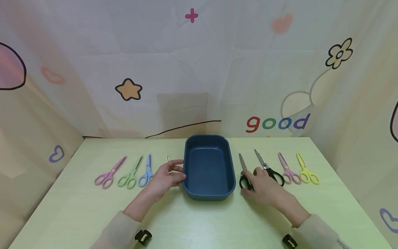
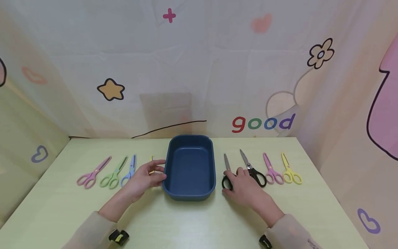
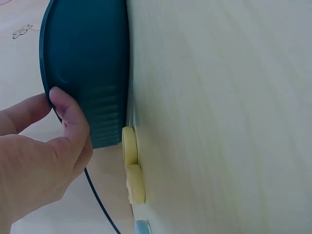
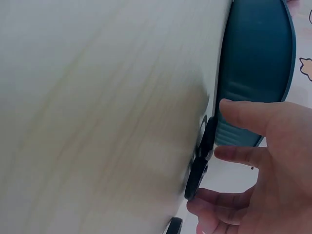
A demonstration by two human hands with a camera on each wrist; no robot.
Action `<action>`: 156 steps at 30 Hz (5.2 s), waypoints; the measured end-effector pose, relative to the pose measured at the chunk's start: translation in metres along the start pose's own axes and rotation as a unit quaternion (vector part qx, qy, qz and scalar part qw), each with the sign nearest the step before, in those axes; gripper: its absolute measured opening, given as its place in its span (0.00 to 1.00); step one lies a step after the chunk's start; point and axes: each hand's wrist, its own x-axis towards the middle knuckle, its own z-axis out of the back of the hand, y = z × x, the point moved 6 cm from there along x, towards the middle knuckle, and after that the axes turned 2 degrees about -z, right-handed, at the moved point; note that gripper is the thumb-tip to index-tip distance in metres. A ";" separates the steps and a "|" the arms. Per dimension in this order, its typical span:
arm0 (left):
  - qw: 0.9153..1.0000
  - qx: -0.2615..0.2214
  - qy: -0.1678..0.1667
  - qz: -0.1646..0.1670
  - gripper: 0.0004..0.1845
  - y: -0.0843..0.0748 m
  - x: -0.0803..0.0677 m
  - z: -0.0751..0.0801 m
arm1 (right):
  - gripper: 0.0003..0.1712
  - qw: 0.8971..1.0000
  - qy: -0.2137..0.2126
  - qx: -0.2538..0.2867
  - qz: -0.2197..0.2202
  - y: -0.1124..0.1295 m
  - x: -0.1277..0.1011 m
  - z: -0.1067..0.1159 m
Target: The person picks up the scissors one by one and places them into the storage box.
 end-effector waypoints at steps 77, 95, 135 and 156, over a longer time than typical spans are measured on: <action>0.999 -0.024 0.007 0.028 0.30 0.003 -0.002 -0.001 | 0.24 0.998 -0.056 0.009 -0.006 0.063 0.026 0.054; 0.999 -0.035 0.025 0.033 0.28 0.006 0.001 0.001 | 0.31 0.998 -0.006 -0.040 0.041 0.126 0.057 0.030; 0.997 -0.040 0.047 0.037 0.29 0.007 0.001 -0.001 | 0.35 0.993 0.085 -0.063 0.049 0.146 0.094 -0.033; 0.996 -0.058 0.059 0.037 0.30 0.007 0.001 -0.002 | 0.24 0.994 -0.048 -0.043 0.086 0.137 0.085 0.002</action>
